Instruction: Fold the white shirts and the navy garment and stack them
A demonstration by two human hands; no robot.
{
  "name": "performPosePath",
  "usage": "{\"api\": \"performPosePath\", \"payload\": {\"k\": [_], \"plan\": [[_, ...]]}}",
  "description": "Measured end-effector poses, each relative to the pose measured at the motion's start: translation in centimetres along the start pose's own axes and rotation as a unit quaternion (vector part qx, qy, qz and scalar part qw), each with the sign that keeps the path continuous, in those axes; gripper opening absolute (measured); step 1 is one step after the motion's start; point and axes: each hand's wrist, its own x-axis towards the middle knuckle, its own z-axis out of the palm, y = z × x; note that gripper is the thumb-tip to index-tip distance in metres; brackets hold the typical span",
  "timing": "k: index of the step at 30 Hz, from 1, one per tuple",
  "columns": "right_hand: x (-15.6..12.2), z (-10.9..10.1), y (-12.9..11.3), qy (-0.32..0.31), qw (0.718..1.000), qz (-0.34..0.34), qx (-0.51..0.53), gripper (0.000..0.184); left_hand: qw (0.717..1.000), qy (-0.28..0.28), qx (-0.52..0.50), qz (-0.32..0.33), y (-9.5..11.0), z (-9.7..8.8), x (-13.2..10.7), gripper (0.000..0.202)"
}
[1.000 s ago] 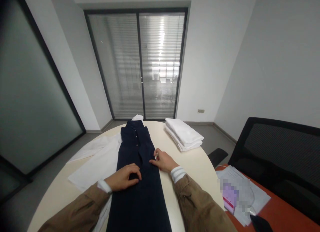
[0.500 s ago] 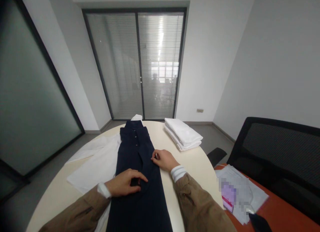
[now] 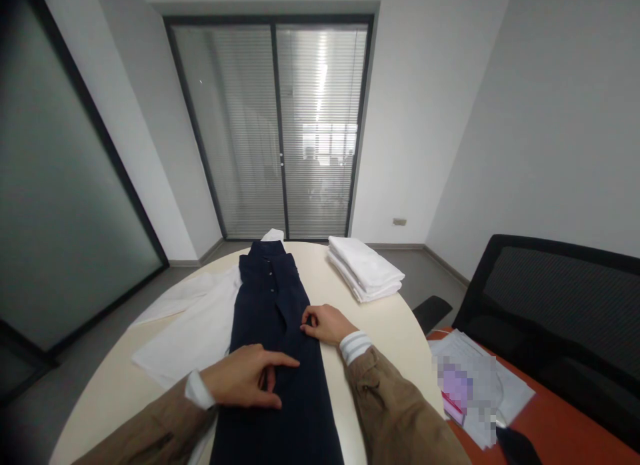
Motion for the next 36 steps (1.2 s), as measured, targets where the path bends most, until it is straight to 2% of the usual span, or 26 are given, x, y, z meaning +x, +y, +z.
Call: {"api": "performPosePath", "payload": {"k": [3,6,8,11,14,19,23,25,27,29,30,32,34,35,36], "plan": [[0.0,-0.1,0.4,0.001,1.0,-0.005,0.014,0.018,0.983,-0.09,-0.157,-0.007,0.6,1.3,0.6,0.043],[-0.2,-0.5,0.9,0.002,0.999,-0.004,0.032,0.019,0.93,-0.114,-0.349,-0.009,1.0,2.6,1.3,0.058],[-0.4,-0.7,1.2,0.001,0.999,-0.003,0.046,0.02,0.894,-0.154,-0.422,-0.001,0.7,3.1,1.7,0.071],[-0.5,-0.9,1.3,-0.007,0.999,-0.002,0.054,0.023,0.866,-0.265,-0.425,-0.015,-0.3,3.2,1.8,0.074],[-0.6,-1.0,1.2,-0.015,0.999,-0.001,0.047,0.029,0.86,-0.326,-0.39,-0.037,-1.0,3.0,1.6,0.066],[-0.6,-1.3,0.8,-0.002,1.0,-0.017,-0.005,0.036,0.851,-0.338,-0.401,-0.02,-0.9,3.0,1.6,0.06],[-0.5,-1.2,-0.1,0.058,0.99,-0.116,-0.049,0.045,0.861,-0.342,-0.374,-0.032,-1.0,3.4,1.8,0.06],[-0.4,-0.8,-0.6,0.049,0.985,-0.155,-0.063,0.058,0.86,-0.354,-0.364,-0.042,-1.2,3.4,1.9,0.063],[-0.3,-0.3,-0.9,0.012,0.984,-0.164,-0.074,0.066,0.854,-0.361,-0.373,-0.038,-1.2,3.1,1.8,0.067],[-0.3,0.2,-1.2,-0.024,0.983,-0.163,-0.079,0.067,0.865,-0.307,-0.395,-0.029,-1.1,2.3,1.7,0.067],[-0.3,0.3,-1.3,-0.034,0.983,-0.162,-0.08,0.065,0.884,-0.244,-0.397,-0.027,-1.0,1.7,1.6,0.063],[-0.3,0.3,-1.5,-0.033,0.983,-0.159,-0.083,0.061,0.933,-0.059,-0.353,-0.029,-1.1,0.7,1.6,0.051],[-0.2,0.1,-1.7,-0.027,0.984,-0.154,-0.091,0.06,0.962,0.131,-0.238,-0.028,-1.7,-0.1,1.6,0.036],[-0.2,0.0,-1.8,-0.025,0.984,-0.15,-0.095,0.059,0.966,0.194,-0.168,-0.024,-2.2,-0.2,1.6,0.028],[-0.1,-0.1,-1.9,-0.025,0.984,-0.146,-0.098,0.056,0.968,0.228,-0.1,-0.019,-2.8,-0.2,1.5,0.025]]}}
